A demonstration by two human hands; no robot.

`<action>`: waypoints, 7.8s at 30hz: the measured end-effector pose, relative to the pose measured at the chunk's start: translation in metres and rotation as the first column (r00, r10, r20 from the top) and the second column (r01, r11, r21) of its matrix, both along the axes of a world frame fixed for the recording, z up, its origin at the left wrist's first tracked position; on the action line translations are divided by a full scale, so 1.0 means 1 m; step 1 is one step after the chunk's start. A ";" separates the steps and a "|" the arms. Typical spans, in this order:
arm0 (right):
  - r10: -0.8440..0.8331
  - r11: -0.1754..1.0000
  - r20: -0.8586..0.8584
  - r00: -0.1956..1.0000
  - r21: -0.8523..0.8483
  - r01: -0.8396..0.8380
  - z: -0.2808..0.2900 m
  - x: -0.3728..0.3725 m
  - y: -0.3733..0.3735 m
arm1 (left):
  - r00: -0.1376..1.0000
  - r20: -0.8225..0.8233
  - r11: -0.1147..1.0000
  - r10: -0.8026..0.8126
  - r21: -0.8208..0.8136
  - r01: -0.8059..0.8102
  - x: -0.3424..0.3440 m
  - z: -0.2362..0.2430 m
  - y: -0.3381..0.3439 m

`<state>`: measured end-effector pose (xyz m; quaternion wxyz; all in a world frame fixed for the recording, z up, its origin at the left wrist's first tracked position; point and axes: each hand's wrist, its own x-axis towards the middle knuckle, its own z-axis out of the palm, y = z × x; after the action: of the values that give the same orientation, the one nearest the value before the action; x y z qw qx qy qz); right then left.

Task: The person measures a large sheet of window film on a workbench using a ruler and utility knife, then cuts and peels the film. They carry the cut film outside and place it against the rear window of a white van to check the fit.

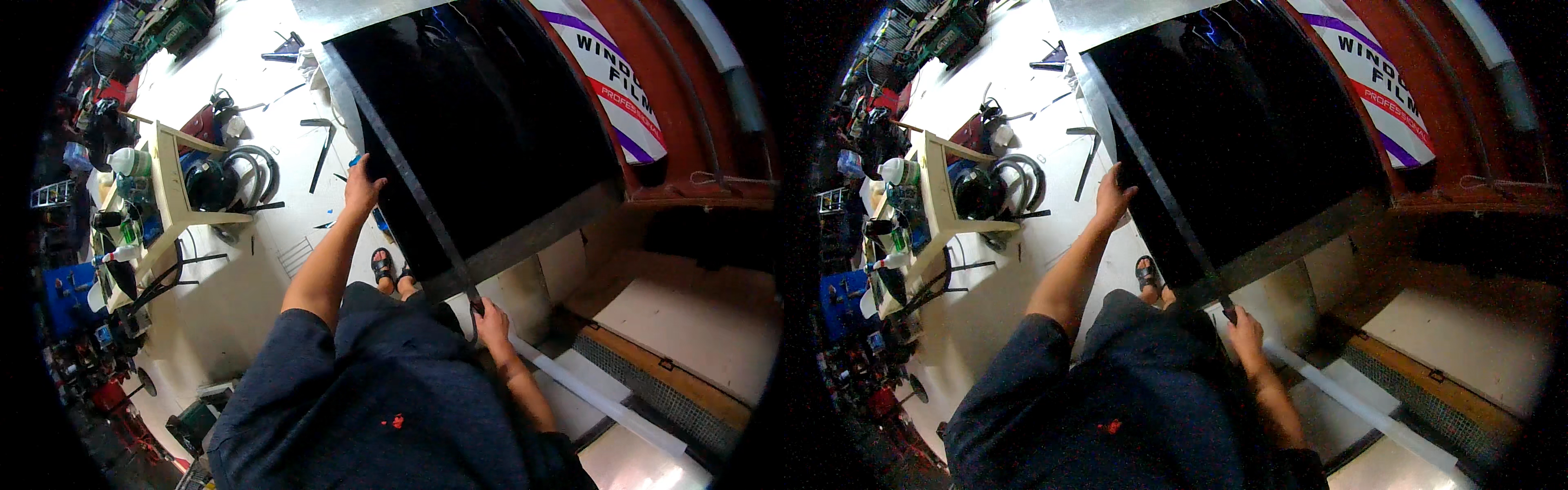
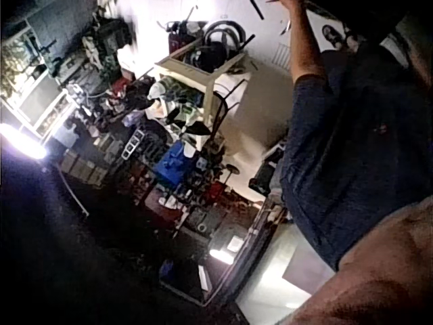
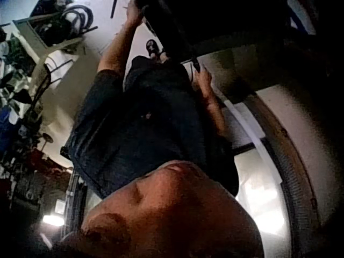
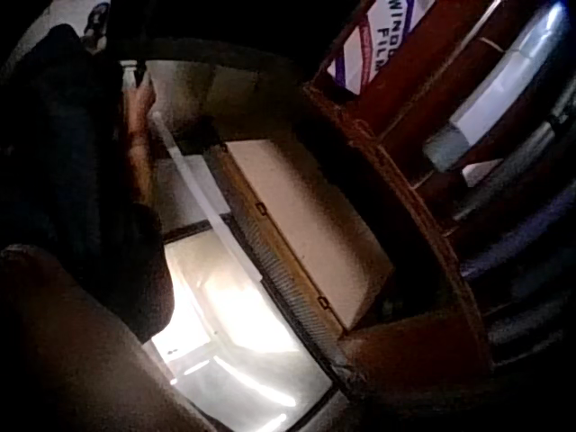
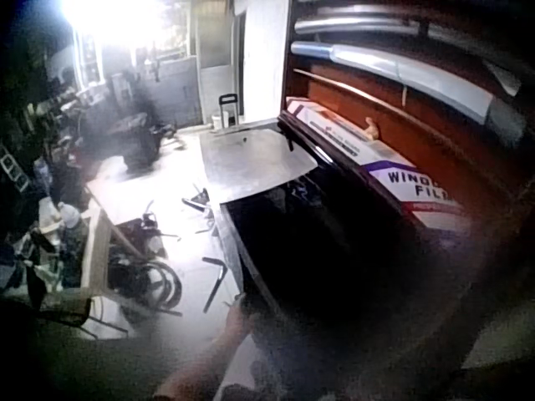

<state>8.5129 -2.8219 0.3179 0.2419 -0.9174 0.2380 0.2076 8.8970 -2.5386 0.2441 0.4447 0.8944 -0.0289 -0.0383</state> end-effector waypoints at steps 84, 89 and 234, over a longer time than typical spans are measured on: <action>0.352 0.922 0.155 0.923 -0.226 -0.314 0.001 0.452 0.163 | 0.940 -0.321 0.962 -0.111 -0.272 0.021 0.036 0.029 0.014; 0.289 0.950 0.135 0.948 -0.163 -0.266 0.003 0.414 0.156 | 0.962 -0.252 0.973 -0.102 -0.228 0.044 0.034 0.026 0.013; -0.783 -0.601 0.009 -0.621 0.244 0.761 -0.087 0.144 0.500 | -0.516 -0.302 -0.579 -0.801 0.611 0.540 0.032 0.076 -0.121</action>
<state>8.6572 -2.3223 0.2310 0.3622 -0.1954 0.8849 -0.2181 8.9290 -2.6596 0.3197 -0.1186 0.4692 -0.8533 -0.1944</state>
